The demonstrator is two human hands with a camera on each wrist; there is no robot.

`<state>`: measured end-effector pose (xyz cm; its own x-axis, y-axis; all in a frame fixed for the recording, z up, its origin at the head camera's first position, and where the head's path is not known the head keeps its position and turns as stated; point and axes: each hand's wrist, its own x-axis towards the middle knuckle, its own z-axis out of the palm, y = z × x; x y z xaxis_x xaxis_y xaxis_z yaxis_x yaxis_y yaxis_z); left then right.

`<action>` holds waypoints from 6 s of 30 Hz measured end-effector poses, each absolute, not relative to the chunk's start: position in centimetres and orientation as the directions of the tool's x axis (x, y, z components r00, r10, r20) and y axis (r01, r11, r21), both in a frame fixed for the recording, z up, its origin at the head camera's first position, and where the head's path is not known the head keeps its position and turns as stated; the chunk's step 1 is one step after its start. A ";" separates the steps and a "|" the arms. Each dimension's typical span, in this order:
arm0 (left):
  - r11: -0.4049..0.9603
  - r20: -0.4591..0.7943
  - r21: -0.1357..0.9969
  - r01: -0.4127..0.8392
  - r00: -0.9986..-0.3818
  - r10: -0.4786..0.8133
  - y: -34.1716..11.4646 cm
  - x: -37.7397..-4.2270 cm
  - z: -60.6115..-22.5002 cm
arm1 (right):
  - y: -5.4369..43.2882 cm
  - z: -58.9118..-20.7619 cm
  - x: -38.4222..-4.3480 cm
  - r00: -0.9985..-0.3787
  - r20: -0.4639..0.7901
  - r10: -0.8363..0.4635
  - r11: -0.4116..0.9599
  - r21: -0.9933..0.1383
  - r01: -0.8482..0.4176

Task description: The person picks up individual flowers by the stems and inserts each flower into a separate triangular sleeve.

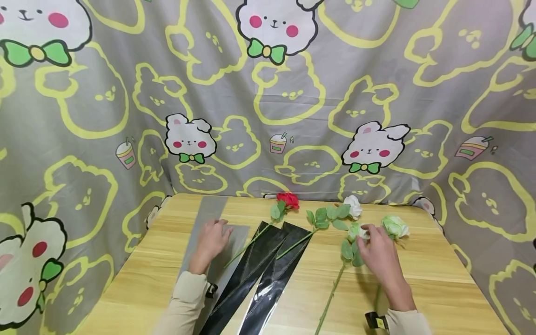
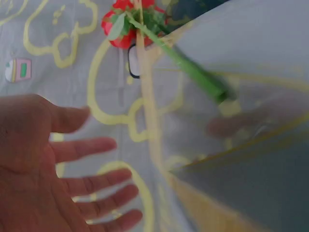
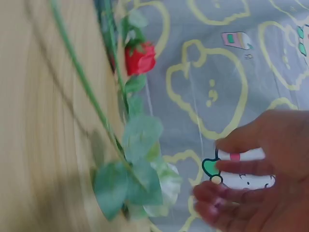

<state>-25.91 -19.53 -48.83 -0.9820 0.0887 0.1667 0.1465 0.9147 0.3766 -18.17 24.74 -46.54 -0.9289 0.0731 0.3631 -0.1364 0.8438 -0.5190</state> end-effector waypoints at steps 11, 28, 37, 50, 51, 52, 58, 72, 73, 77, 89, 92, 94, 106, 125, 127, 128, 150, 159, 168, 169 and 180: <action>0.971 0.042 0.232 -0.063 -0.996 -0.074 -18.5 -26.3 -50.8 | 23.3 -48.6 -18.0 -0.991 -0.089 0.095 0.806 -0.577 0.129; 0.845 0.062 0.527 -0.090 -0.988 -0.144 -19.6 -26.7 -50.7 | 22.2 -50.5 -18.9 -0.981 -0.060 0.184 0.799 -0.573 0.185; 0.676 0.306 0.736 0.023 -0.903 -0.302 -21.1 -27.9 -47.7 | 23.3 -50.3 -19.0 -0.978 -0.059 0.202 0.773 -0.604 0.196; 0.626 0.591 0.732 0.268 -0.706 -0.389 -20.9 -25.5 -39.5 | 23.4 -48.8 -18.6 -0.984 -0.048 0.174 0.626 -0.765 0.148; 0.621 0.615 0.726 0.296 -0.683 -0.394 -20.9 -25.3 -38.8 | 23.4 -48.5 -18.5 -0.983 -0.060 0.174 0.599 -0.786 0.154; 0.607 0.632 0.725 0.324 -0.663 -0.401 -20.9 -25.2 -38.2 | 23.4 -48.2 -18.4 -0.982 -0.072 0.177 0.570 -0.805 0.162; 0.313 0.571 0.821 0.478 -0.686 -0.451 -19.9 -24.1 -35.7 | 23.6 -46.5 -18.2 -0.976 -0.053 0.211 0.443 -0.885 0.143; -0.040 0.261 0.962 0.272 -0.949 -0.177 -13.5 -24.4 -39.7 | 23.5 -44.1 -18.6 -0.933 0.081 0.352 -0.111 -0.986 -0.127; -0.047 0.254 0.963 0.265 -0.954 -0.160 -13.3 -24.4 -40.1 | 23.5 -43.9 -18.6 -0.926 0.093 0.366 -0.149 -0.976 -0.157; -0.074 0.200 0.975 0.208 -0.975 -0.100 -12.5 -24.2 -41.5 | 23.3 -43.5 -18.8 -0.912 0.133 0.387 -0.235 -0.943 -0.237; -0.057 0.193 0.979 0.195 -0.981 -0.029 -10.8 -24.0 -42.6 | 22.7 -40.0 -19.8 -0.898 0.157 0.410 -0.337 -0.889 -0.310; -0.068 0.199 0.977 0.200 -0.980 -0.021 -10.1 -24.0 -42.7 | 22.6 -37.4 -20.6 -0.885 0.209 0.415 -0.362 -0.855 -0.371; -0.076 0.210 0.975 0.210 -0.978 -0.009 -9.7 -24.1 -42.8 | 22.5 -35.8 -21.2 -0.872 0.271 0.409 -0.366 -0.826 -0.428; -0.049 0.275 0.961 0.274 -0.960 0.039 -8.3 -24.1 -43.2 | 21.2 -30.0 -24.0 -0.781 0.443 0.439 -0.398 -0.684 -0.612; 0.018 0.301 0.952 0.307 -0.943 0.140 -7.5 -23.8 -43.0 | 19.0 -24.9 -25.7 -0.679 0.510 0.528 -0.437 -0.523 -0.732; 0.029 0.302 0.950 0.310 -0.941 0.151 -7.4 -23.7 -43.0 | 18.7 -25.1 -26.0 -0.686 0.502 0.527 -0.440 -0.530 -0.725; 0.033 0.304 0.949 0.312 -0.940 0.156 -7.4 -23.7 -43.0 | 18.6 -25.1 -26.1 -0.691 0.498 0.525 -0.443 -0.533 -0.721; 0.042 0.272 0.959 0.282 -0.949 0.158 -7.2 -23.3 -43.0 | 16.1 -27.6 -25.8 -0.737 0.607 0.297 -0.389 -0.628 -0.674; 0.032 0.256 0.963 0.267 -0.947 0.191 -7.0 -23.2 -42.5 | 15.7 -28.6 -25.3 -0.763 0.632 0.136 -0.292 -0.710 -0.641; 0.031 0.260 0.962 0.271 -0.945 0.197 -7.0 -22.9 -42.1 | 14.5 -30.1 -24.5 -0.759 0.644 0.096 -0.155 -0.744 -0.650; 0.031 0.260 0.962 0.271 -0.946 0.195 -6.9 -22.8 -42.1 | 14.3 -30.3 -24.4 -0.754 0.649 0.102 -0.122 -0.744 -0.657; -0.010 0.294 0.955 0.296 -0.943 0.155 -6.6 -22.3 -41.4 | 11.5 -32.2 -23.5 -0.706 0.700 0.110 0.097 -0.715 -0.693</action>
